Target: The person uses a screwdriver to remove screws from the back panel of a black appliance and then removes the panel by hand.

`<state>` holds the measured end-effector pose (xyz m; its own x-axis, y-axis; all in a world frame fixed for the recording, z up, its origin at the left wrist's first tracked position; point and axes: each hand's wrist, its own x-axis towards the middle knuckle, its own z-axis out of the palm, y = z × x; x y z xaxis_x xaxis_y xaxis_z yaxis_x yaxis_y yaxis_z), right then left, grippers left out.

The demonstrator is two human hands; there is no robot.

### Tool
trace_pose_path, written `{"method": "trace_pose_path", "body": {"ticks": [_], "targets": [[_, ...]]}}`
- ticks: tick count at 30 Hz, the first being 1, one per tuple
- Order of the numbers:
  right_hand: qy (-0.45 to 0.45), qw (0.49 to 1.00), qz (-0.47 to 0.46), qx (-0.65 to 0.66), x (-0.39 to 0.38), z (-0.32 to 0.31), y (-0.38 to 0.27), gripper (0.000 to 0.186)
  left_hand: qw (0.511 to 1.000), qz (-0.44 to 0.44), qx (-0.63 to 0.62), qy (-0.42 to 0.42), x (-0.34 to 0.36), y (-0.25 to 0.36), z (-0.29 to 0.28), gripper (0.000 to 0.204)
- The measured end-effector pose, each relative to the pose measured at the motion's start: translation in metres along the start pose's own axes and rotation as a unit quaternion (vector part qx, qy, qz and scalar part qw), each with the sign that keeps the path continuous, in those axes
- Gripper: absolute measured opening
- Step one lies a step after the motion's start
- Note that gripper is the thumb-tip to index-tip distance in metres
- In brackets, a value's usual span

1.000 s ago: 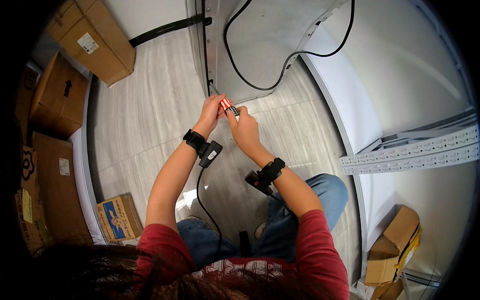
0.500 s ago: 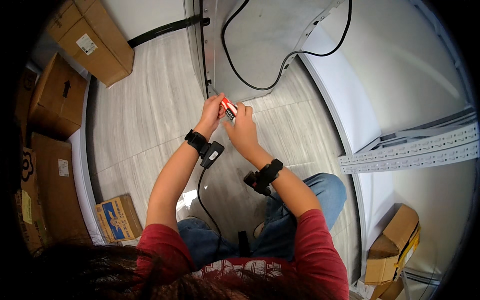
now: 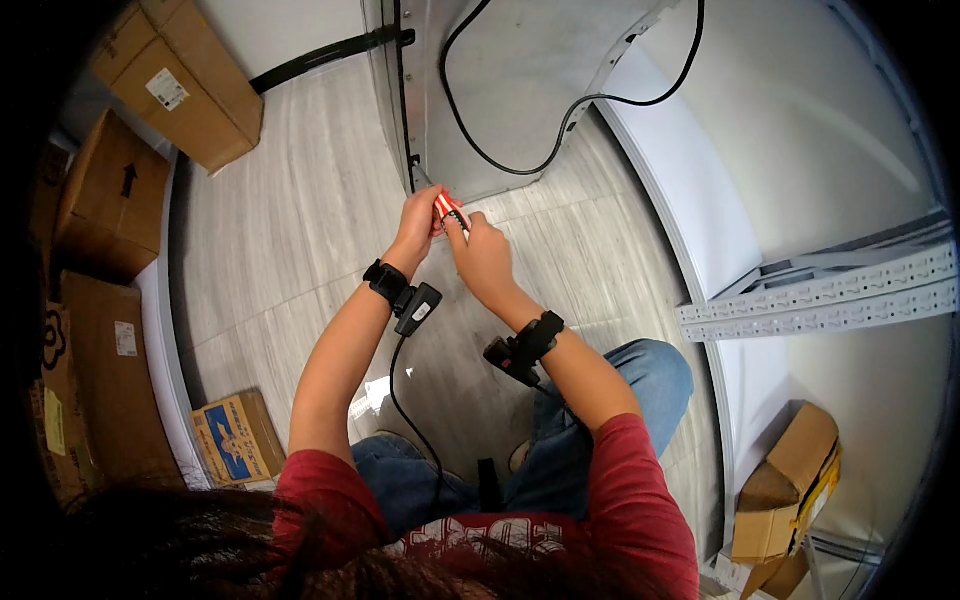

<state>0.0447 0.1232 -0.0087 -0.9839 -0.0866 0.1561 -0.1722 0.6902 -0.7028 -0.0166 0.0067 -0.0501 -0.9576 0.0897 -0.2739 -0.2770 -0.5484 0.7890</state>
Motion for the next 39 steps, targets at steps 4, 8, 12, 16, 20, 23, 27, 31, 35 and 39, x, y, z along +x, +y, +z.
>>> {"method": "trace_pose_path", "body": {"ticks": [4,8,12,16,20,23,27,31,35,39], "targets": [[0.048,0.998,-0.04,0.003,-0.01,0.004,-0.016,0.031,0.998,0.001,0.043,0.042,-0.002,-0.003,-0.006,0.02],[0.074,0.995,-0.069,0.004,-0.007,0.006,-0.004,0.037,0.999,-0.026,-0.042,0.003,-0.005,0.003,-0.001,0.019],[-0.039,0.988,0.106,0.105,0.002,0.003,-0.011,0.04,0.999,0.014,0.038,0.021,-0.001,0.003,-0.007,0.021],[0.085,0.995,-0.05,0.011,-0.009,0.008,-0.01,0.037,1.0,-0.016,0.015,0.005,-0.001,0.0,-0.009,0.02],[0.021,1.0,-0.01,0.013,-0.004,0.012,0.004,0.042,1.0,-0.007,0.022,0.02,-0.002,0.002,-0.001,0.021],[-0.085,0.992,0.089,0.008,0.003,0.004,-0.008,0.044,0.997,0.013,0.066,0.043,0.0,-0.001,-0.009,0.027],[0.082,0.994,-0.066,-0.014,-0.012,0.003,-0.019,0.035,0.999,-0.005,0.023,0.022,0.0,-0.001,-0.01,0.022],[-0.033,0.995,0.069,0.066,0.001,0.001,-0.01,0.039,0.998,-0.008,0.05,0.043,-0.008,0.009,0.004,0.023],[0.016,0.998,0.017,0.05,0.0,0.006,-0.015,0.041,0.999,-0.001,0.033,0.005,-0.005,0.008,-0.004,0.025],[0.083,0.992,-0.093,0.003,-0.013,0.009,-0.018,0.036,0.999,-0.023,0.02,0.024,-0.001,0.002,-0.015,0.025]]}}
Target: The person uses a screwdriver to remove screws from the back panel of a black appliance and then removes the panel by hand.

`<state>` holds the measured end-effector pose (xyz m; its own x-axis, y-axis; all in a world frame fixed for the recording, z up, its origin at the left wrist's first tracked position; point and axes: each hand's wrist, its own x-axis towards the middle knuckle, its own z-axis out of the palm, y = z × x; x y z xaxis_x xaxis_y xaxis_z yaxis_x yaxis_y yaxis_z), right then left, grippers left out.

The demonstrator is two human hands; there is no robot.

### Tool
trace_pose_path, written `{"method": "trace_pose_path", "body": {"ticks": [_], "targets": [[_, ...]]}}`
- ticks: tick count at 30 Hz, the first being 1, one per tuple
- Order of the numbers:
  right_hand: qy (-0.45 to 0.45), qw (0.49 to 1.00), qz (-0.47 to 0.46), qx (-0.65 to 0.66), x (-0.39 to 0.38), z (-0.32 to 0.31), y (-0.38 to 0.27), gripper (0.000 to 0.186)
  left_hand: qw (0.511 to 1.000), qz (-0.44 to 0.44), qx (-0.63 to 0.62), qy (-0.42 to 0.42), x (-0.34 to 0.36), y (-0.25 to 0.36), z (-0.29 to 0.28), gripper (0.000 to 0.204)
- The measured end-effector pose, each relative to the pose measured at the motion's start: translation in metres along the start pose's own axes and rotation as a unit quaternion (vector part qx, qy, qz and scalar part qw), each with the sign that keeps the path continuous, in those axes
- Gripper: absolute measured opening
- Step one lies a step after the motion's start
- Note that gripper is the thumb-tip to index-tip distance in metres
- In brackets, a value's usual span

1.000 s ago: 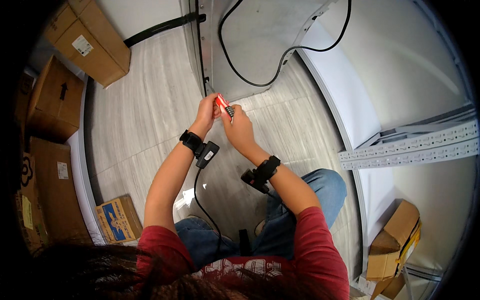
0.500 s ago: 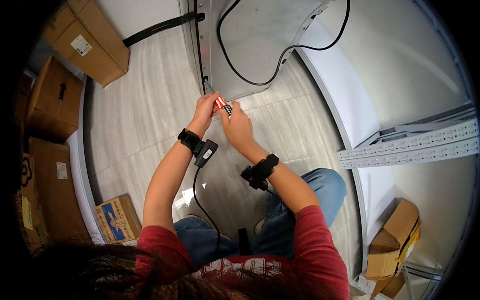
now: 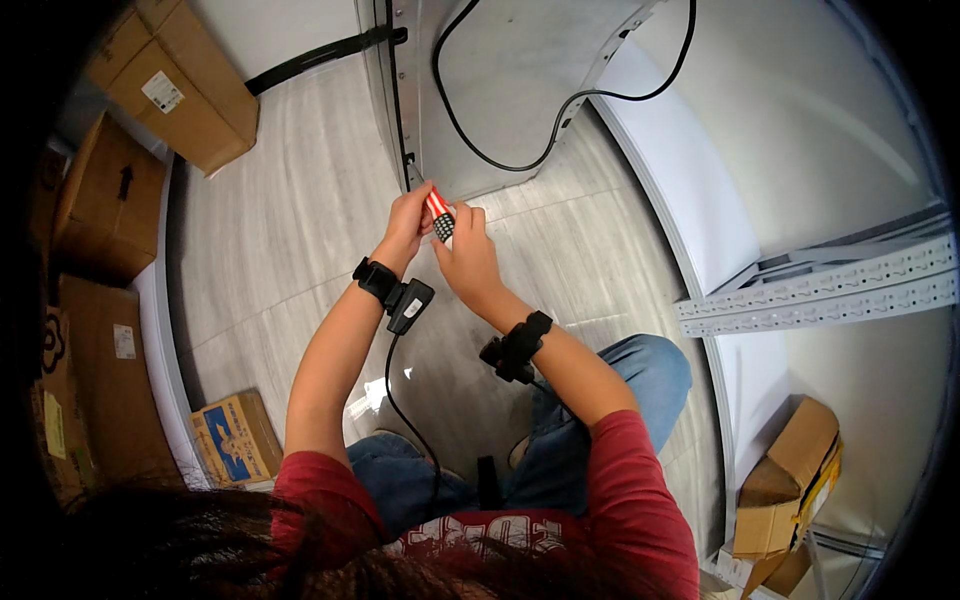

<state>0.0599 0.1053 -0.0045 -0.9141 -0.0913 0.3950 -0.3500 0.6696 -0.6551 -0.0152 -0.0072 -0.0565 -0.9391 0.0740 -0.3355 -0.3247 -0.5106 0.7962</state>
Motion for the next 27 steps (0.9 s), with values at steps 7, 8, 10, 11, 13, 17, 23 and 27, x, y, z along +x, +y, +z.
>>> {"method": "trace_pose_path", "body": {"ticks": [7,8,10,11,13,17,23,27], "targets": [[-0.055,0.995,0.083,0.004,0.007,-0.004,0.016,0.041,0.997,0.037,0.062,0.014,-0.002,-0.002,0.009,0.027],[-0.021,0.999,0.045,-0.006,0.003,-0.004,0.011,0.04,0.997,0.033,0.066,0.021,-0.001,-0.003,0.009,0.027],[-0.043,0.999,0.033,0.001,0.0,-0.002,0.006,0.036,0.997,0.01,0.069,0.022,-0.001,0.0,0.002,0.029],[-0.051,0.998,0.028,0.001,0.0,-0.003,0.007,0.035,0.997,-0.003,0.069,0.02,-0.003,0.003,0.005,0.03],[-0.012,1.0,0.011,-0.02,0.006,-0.004,0.014,0.036,0.998,-0.002,0.07,0.0,-0.007,0.007,0.014,0.034],[-0.073,0.992,0.079,-0.071,0.01,-0.003,0.017,0.037,0.996,-0.013,0.083,-0.007,-0.013,0.002,0.015,0.041],[-0.024,0.993,-0.051,-0.103,0.001,-0.004,0.009,0.037,0.996,-0.026,0.082,0.024,-0.015,0.0,0.016,0.039],[-0.046,0.996,0.01,-0.072,0.003,-0.003,0.005,0.031,0.996,-0.013,0.081,0.023,-0.01,-0.002,0.017,0.042]]}}
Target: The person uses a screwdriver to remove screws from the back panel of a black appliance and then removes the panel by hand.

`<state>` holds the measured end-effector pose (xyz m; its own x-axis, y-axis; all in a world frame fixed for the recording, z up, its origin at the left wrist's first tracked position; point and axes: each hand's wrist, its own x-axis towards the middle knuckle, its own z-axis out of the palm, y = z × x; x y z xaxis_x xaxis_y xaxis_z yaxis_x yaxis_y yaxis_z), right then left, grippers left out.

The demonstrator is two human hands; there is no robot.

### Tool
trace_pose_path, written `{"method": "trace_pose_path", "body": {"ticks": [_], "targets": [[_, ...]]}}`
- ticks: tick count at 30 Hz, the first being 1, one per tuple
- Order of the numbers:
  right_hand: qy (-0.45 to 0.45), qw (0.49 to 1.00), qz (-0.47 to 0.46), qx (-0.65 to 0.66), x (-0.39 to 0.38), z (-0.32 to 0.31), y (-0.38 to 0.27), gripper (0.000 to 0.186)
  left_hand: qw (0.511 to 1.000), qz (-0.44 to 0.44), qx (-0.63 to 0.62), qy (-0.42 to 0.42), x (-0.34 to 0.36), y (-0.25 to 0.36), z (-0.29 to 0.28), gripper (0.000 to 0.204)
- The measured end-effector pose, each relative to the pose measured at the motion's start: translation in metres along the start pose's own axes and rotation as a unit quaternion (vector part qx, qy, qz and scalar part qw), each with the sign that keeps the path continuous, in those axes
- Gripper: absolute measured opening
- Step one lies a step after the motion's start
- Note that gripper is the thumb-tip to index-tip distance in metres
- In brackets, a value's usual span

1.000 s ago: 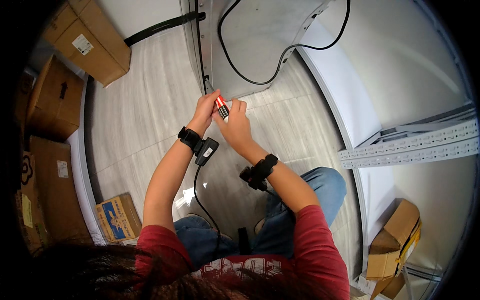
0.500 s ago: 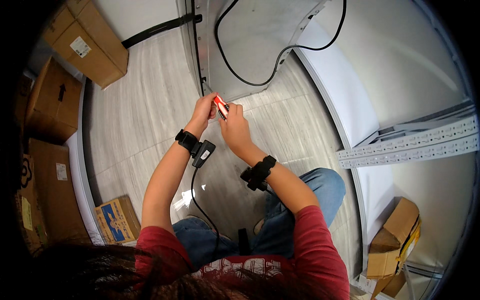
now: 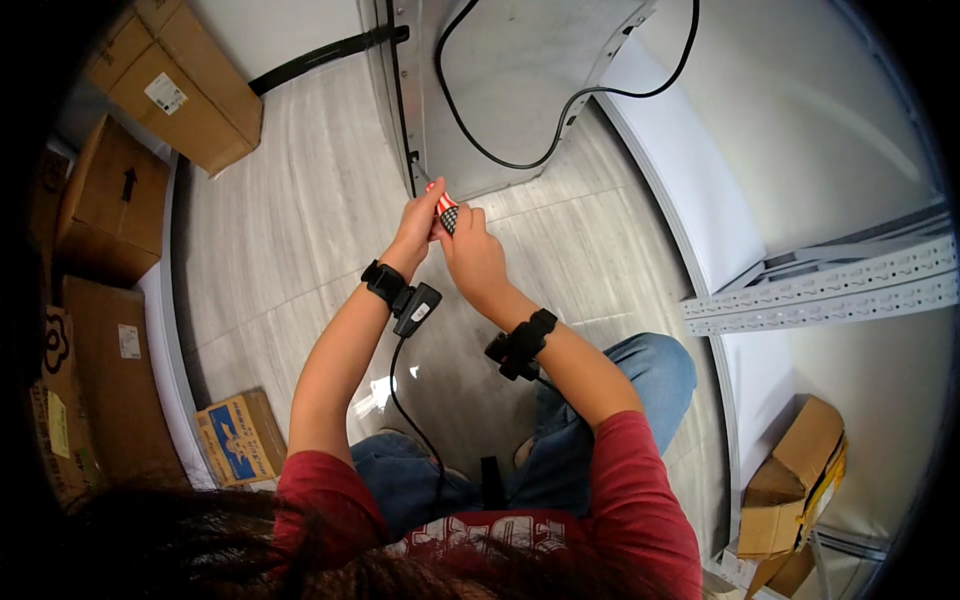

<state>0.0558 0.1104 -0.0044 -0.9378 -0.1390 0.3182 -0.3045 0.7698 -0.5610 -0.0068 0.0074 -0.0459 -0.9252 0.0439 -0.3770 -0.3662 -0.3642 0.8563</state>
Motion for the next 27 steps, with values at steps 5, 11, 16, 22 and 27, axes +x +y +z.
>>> {"method": "trace_pose_path", "body": {"ticks": [5,11,16,22,27], "targets": [[0.004,0.995,0.063,0.074,0.011,-0.002,-0.001,0.027,0.997,0.062,0.032,0.027,0.021,-0.011,-0.022,0.041],[-0.003,0.998,0.057,0.038,0.007,-0.002,0.002,0.033,0.853,0.233,0.425,0.194,0.037,-0.004,-0.028,0.028],[0.0,1.0,0.005,0.016,0.01,-0.006,-0.012,0.036,0.767,0.28,0.523,0.246,0.058,0.007,-0.036,0.033],[-0.059,0.992,0.107,0.007,0.02,0.0,0.001,0.038,0.736,0.324,0.536,0.257,0.069,0.006,-0.037,0.024],[-0.1,0.94,0.264,0.191,0.029,-0.003,0.015,0.035,0.738,0.318,0.536,0.259,0.068,0.007,-0.041,0.022]]}}
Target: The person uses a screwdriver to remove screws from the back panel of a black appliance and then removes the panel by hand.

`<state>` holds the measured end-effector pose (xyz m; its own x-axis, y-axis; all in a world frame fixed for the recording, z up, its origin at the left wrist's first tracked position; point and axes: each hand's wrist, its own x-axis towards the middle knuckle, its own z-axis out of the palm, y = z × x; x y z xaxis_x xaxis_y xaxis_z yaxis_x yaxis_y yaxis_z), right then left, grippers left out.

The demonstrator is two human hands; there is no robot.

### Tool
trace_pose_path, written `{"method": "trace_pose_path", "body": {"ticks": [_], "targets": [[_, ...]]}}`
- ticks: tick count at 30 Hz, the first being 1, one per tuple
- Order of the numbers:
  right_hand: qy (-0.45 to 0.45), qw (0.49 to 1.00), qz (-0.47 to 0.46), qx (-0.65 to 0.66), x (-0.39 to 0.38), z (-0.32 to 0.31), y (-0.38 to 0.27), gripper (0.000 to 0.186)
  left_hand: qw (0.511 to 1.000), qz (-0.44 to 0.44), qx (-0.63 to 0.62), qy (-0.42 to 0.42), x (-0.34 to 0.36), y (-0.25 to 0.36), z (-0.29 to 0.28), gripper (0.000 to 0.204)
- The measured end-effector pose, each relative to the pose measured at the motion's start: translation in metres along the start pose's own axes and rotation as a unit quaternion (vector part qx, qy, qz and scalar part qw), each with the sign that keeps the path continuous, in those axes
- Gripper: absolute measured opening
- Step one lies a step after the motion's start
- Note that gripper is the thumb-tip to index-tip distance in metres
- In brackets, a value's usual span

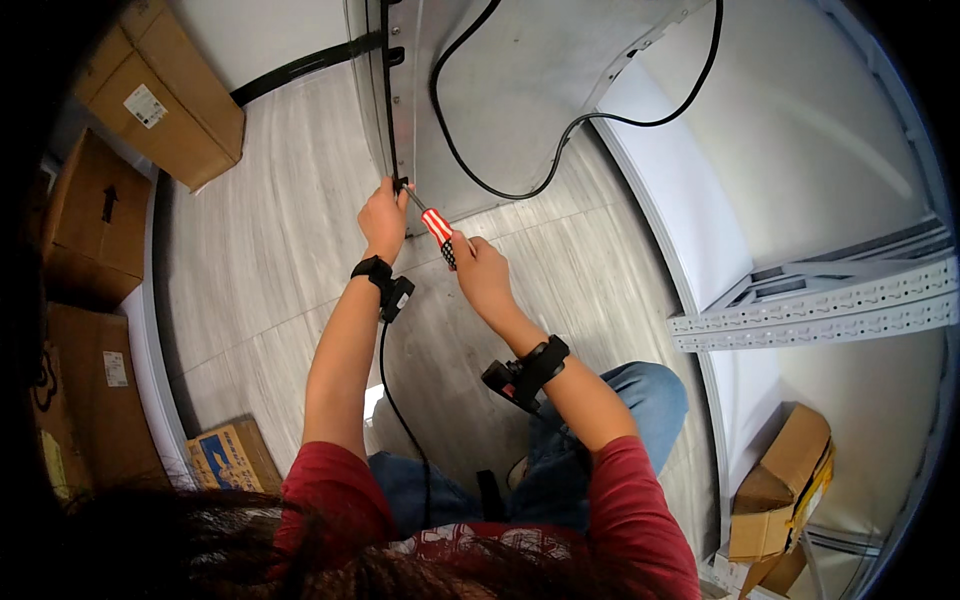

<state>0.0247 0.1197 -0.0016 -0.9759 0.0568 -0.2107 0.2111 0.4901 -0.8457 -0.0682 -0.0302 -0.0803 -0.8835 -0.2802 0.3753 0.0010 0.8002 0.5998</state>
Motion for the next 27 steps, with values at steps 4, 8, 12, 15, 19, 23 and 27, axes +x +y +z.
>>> {"method": "trace_pose_path", "body": {"ticks": [4,8,12,15,19,23,27], "targets": [[0.067,0.987,-0.146,-0.03,-0.004,0.01,0.026,0.037,1.0,-0.007,-0.003,-0.016,0.001,0.007,-0.001,0.022],[0.095,0.971,-0.2,-0.089,-0.009,0.01,0.015,0.035,1.0,0.0,0.005,-0.005,0.001,-0.001,0.001,0.022],[0.084,0.991,-0.094,-0.036,-0.005,-0.002,-0.003,0.035,1.0,0.005,0.002,-0.01,0.001,-0.002,0.002,0.022],[0.058,0.998,-0.027,-0.011,-0.002,0.0,-0.001,0.041,1.0,0.006,-0.004,-0.013,0.0,0.004,0.001,0.022],[-0.008,0.993,0.068,0.093,0.005,0.004,0.008,0.042,0.999,0.043,0.012,-0.007,-0.001,-0.003,0.003,0.021],[-0.071,0.96,0.152,0.225,-0.003,0.005,-0.002,0.039,0.998,0.045,0.013,-0.031,0.0,-0.008,0.003,0.02],[-0.101,0.946,0.162,0.262,-0.011,0.008,-0.012,0.039,0.998,0.039,0.012,-0.04,0.0,-0.007,0.0,0.02]]}}
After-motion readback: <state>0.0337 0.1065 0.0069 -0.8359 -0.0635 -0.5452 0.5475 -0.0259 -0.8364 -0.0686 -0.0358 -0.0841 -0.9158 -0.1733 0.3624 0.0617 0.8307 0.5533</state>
